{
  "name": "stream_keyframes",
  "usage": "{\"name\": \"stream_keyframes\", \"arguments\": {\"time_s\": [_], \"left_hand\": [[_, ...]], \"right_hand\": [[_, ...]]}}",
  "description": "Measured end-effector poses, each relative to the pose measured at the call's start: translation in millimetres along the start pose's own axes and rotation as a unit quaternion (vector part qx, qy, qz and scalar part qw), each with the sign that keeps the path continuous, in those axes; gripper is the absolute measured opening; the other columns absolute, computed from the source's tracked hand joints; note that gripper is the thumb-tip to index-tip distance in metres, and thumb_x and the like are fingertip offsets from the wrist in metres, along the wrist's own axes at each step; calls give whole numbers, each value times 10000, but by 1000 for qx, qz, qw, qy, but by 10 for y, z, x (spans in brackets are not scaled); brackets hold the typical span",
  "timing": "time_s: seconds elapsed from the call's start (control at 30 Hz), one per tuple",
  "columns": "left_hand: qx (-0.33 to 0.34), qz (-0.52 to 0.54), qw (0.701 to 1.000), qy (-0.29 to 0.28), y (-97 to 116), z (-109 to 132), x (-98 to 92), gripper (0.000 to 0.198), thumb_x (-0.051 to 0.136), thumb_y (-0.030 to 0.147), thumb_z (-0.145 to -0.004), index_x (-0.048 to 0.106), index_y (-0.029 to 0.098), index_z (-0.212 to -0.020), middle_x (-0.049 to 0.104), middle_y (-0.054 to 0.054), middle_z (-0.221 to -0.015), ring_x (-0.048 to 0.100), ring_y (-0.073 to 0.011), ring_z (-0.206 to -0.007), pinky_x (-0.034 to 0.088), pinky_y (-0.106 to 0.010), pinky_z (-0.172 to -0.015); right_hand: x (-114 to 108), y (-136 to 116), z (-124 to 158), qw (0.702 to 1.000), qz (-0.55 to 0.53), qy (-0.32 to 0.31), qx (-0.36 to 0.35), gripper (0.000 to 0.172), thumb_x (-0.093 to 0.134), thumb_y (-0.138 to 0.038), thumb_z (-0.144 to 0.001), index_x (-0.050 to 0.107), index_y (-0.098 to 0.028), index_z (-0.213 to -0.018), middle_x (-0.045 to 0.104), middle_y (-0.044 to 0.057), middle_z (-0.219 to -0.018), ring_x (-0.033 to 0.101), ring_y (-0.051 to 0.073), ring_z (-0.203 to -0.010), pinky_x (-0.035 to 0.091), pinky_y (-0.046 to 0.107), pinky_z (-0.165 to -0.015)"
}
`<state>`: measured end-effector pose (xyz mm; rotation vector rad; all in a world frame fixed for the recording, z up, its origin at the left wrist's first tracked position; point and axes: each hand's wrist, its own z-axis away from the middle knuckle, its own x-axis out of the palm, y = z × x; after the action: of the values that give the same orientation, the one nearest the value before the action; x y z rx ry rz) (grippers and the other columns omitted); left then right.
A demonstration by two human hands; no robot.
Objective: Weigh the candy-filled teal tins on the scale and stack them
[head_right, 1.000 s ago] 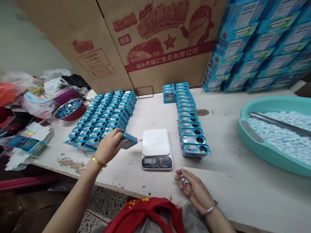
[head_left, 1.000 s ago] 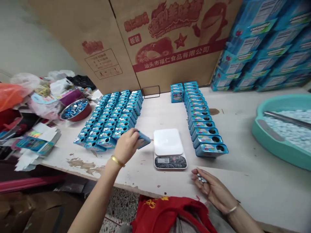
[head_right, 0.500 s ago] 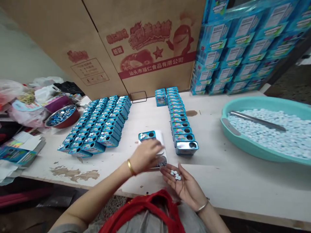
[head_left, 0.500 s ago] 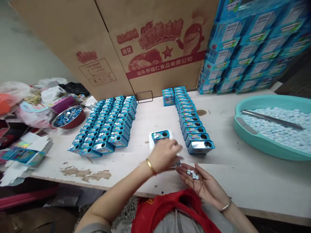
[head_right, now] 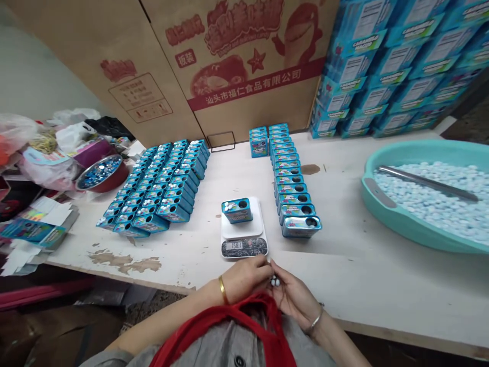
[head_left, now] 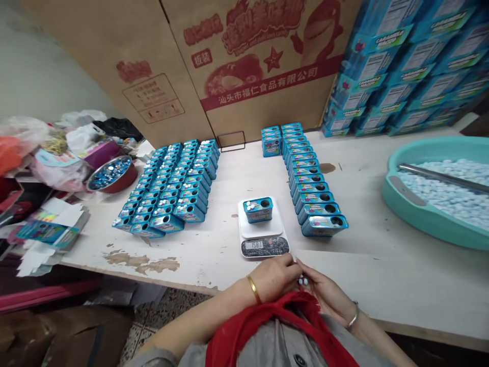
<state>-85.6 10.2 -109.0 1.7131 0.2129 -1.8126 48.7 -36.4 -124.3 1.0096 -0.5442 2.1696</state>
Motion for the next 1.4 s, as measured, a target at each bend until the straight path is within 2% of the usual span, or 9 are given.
{"name": "stream_keyframes", "arguments": {"time_s": [0.43, 0.53, 0.6, 0.67, 0.77, 0.9, 1.07, 1.17, 1.4], "left_hand": [[22, 25, 999, 35, -104, 15, -13, 162, 447, 292, -894, 557, 174, -888, 559, -40, -837, 545, -128, -711, 412, -228, -580], [7, 73, 976, 207, -280, 74, -186, 197, 514, 340, -866, 549, 186, -982, 569, -54, -891, 561, -155, -832, 454, -265, -715], [-79, 95, 922, 368, -502, 116, -300, 388, 597, 368, -812, 487, 188, -1139, 564, -95, -1036, 545, -202, -986, 450, -332, -829], [-169, 120, 872, 444, -770, 130, -369, 665, 675, 405, -741, 367, 188, -1290, 506, -144, -1213, 494, -252, -1126, 423, -396, -902], [-212, 206, 873, 389, -1121, 72, -368, 876, 718, 446, -683, 252, 187, -1378, 473, -161, -1304, 480, -265, -1180, 419, -403, -924], [-153, 265, 901, 308, -1274, -61, -338, 533, 626, 392, -774, 465, 175, -1234, 621, -93, -1112, 586, -206, -1012, 456, -353, -875], [-11, 3, 956, 293, -1088, -38, -484, 350, 525, 258, -823, 560, 252, -1172, 635, -67, -1134, 558, -219, -1026, 379, -413, -938], [44, -134, 940, 310, -975, 44, -574, 338, 507, 210, -852, 561, 318, -1168, 656, -19, -1125, 567, -192, -1037, 308, -403, -990], [56, -228, 903, 359, -928, 145, -563, 279, 539, 159, -851, 609, 321, -1068, 700, 21, -1009, 609, -146, -941, 308, -356, -922]], "right_hand": [[-2, -92, -96, 999, -27, -10, 21, 135, 633, -232, -790, 636, -122, -869, 714, 48, -708, 693, 176, -677, 563, 300, -674], [47, -178, -121, 999, -33, 2, -2, 125, 552, -178, -845, 631, -98, -897, 719, 64, -745, 699, 161, -734, 562, 265, -719], [143, -254, -157, 999, -29, 13, -42, 166, 509, -156, -866, 626, -64, -942, 722, 116, -862, 691, 180, -864, 551, 261, -789], [275, -329, -223, 996, -25, 11, -79, 192, 507, -156, -867, 618, -42, -974, 705, 161, -958, 664, 212, -967, 537, 280, -847], [475, -406, -374, 993, -32, -3, -117, 196, 521, -174, -862, 617, -38, -967, 694, 178, -958, 656, 232, -988, 532, 301, -873], [622, -438, -572, 987, -67, -16, -144, 202, 518, -214, -869, 627, -55, -931, 694, 161, -902, 666, 212, -948, 537, 304, -862], [644, -445, -623, 971, -132, 11, -197, 136, 511, -183, -864, 636, -140, -897, 712, 49, -823, 673, 157, -774, 573, 316, -756], [666, -433, -600, 972, -140, 28, -189, 180, 465, -154, -872, 644, -136, -861, 716, 38, -754, 658, 139, -672, 571, 263, -622], [753, -375, -602, 973, -150, 10, -177, 237, 408, -108, -880, 643, -95, -909, 729, 82, -777, 682, 151, -725, 575, 266, -675]]}}
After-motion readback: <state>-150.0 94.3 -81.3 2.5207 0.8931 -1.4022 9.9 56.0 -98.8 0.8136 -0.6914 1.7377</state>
